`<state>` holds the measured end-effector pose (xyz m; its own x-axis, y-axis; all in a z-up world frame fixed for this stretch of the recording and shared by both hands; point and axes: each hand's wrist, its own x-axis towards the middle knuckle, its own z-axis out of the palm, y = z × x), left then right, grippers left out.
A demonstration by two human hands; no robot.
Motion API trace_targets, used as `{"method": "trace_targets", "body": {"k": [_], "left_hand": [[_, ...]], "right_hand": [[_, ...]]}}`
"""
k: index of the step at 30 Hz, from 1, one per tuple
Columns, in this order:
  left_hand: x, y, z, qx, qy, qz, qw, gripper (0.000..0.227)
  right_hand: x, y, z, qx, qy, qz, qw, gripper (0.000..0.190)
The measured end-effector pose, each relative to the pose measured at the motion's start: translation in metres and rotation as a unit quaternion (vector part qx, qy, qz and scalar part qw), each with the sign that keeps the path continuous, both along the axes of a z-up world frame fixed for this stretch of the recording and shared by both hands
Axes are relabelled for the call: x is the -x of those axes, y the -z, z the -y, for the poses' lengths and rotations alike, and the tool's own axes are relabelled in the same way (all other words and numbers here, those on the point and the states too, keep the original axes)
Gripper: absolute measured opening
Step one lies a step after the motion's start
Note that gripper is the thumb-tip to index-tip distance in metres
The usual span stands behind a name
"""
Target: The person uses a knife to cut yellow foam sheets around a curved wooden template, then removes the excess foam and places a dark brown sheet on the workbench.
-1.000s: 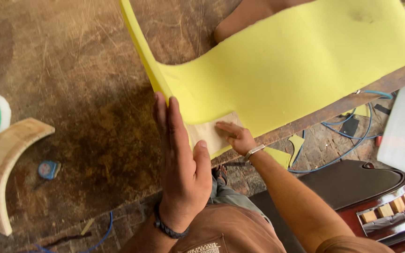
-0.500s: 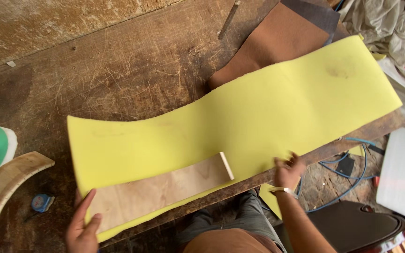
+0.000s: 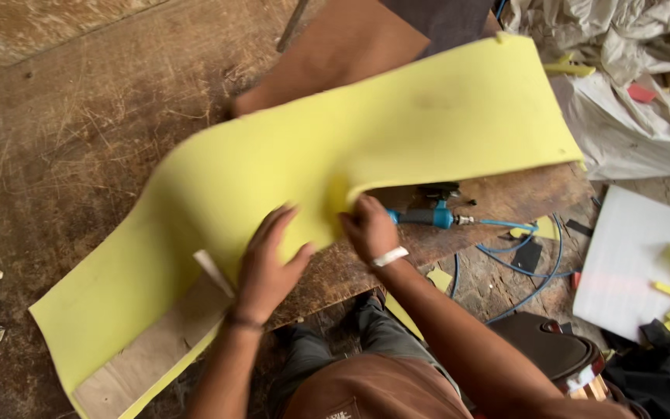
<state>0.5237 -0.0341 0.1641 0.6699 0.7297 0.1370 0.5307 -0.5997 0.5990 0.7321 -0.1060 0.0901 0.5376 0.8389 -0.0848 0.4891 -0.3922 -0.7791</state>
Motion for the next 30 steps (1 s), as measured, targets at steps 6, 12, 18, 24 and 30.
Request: {"method": "trace_targets", "body": {"k": [6,12,18,24,30], "left_hand": [[-0.13,-0.043,-0.028,-0.071,-0.002,-0.216,0.974,0.091],[-0.13,-0.076,-0.067,-0.02,-0.138,-0.135,0.981,0.035],[-0.118,-0.121,-0.113,-0.094,-0.262,0.078,0.957,0.031],[-0.106,-0.147,-0.125,-0.191,-0.24,0.174,0.936,0.031],[-0.092,-0.156,-0.126,-0.254,-0.205,0.124,0.937,0.046]], "right_hand": [[0.02,-0.013,-0.037,-0.049,-0.186,0.014,0.981,0.041],[-0.016,-0.016,-0.022,-0.126,-0.238,-0.037,0.962,0.061],[-0.147,0.0,-0.007,0.056,0.13,-0.136,0.981,0.067],[-0.171,0.059,-0.034,0.16,0.081,-0.006,0.984,0.096],[-0.193,0.064,-0.084,-0.103,-0.014,-0.107,0.989,0.086]]}}
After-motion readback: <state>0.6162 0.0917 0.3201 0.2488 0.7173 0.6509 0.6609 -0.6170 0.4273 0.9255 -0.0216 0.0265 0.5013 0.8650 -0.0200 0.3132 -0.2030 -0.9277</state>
